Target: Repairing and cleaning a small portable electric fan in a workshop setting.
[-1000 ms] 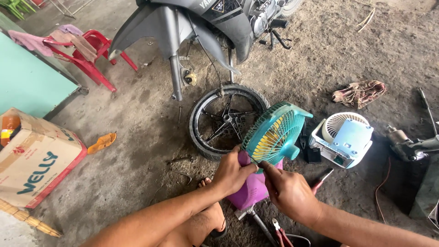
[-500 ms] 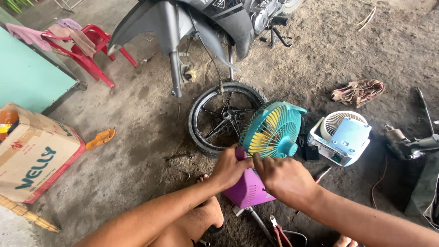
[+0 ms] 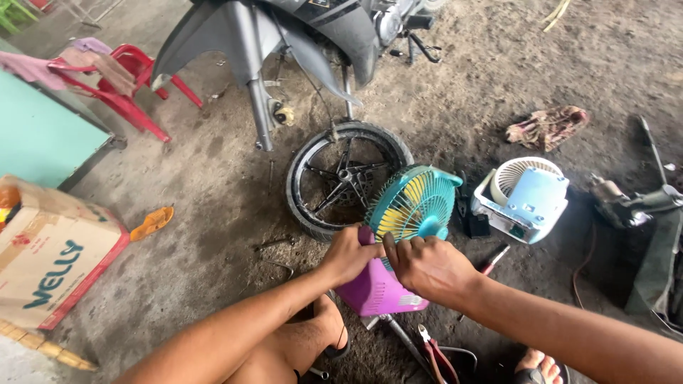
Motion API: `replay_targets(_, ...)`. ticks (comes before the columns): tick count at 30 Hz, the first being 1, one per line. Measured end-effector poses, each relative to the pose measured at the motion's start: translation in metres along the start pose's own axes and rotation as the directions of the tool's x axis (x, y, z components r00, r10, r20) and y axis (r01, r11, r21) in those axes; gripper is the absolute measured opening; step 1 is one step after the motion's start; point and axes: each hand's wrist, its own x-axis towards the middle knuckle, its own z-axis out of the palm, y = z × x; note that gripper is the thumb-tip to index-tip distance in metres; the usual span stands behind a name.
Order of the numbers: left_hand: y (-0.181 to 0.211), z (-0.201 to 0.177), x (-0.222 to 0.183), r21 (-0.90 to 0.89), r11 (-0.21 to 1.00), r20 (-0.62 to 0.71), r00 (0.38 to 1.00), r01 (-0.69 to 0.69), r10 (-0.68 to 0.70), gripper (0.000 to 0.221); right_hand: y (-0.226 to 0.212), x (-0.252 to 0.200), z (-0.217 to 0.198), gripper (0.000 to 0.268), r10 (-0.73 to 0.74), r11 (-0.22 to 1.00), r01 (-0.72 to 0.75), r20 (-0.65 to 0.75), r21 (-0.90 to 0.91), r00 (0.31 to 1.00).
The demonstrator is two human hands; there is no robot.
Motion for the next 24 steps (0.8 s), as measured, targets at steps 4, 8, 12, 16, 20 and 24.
replay_targets(4, -0.014, 0.009, 0.03, 0.137, 0.99, 0.057, 0.998, -0.037, 0.029, 0.024, -0.02, -0.031, 0.062, 0.042, 0.206, 0.927, -0.27, 0.249, 0.259, 0.947)
replay_targets(8, -0.003, 0.011, 0.054, 0.337, 0.942, 0.145, 0.988, -0.005, -0.046, 0.03, -0.026, -0.047, 0.089, 0.027, 0.356, 0.689, -0.586, 0.505, 0.427, 0.786)
replay_targets(12, -0.049, 0.042, 0.117, 0.5, 0.863, 0.216, 0.975, -0.066, -0.051, 0.044, -0.032, -0.045, 0.102, 0.04, 0.468, 0.406, -0.804, 0.657, 0.435, 0.592)
replay_targets(16, -0.093, 0.063, 0.159, 0.548, 0.828, 0.26, 0.965, -0.121, -0.03, 0.052, -0.058, -0.038, 0.119, 0.086, 0.509, -0.011, -0.869, 0.751, 0.495, 0.421)
replay_targets(20, -0.094, 0.056, 0.154, 0.609, 0.775, 0.289, 0.957, -0.171, -0.015, 0.046, -0.094, -0.044, 0.149, 0.076, 0.507, -0.364, -0.801, 0.823, 0.474, 0.257)
replay_targets(24, -0.101, 0.057, 0.159, 0.669, 0.706, 0.329, 0.944, -0.231, -0.003, 0.047, -0.109, -0.038, 0.167, 0.043, 0.451, -0.889, -0.106, 0.893, 0.446, -0.019)
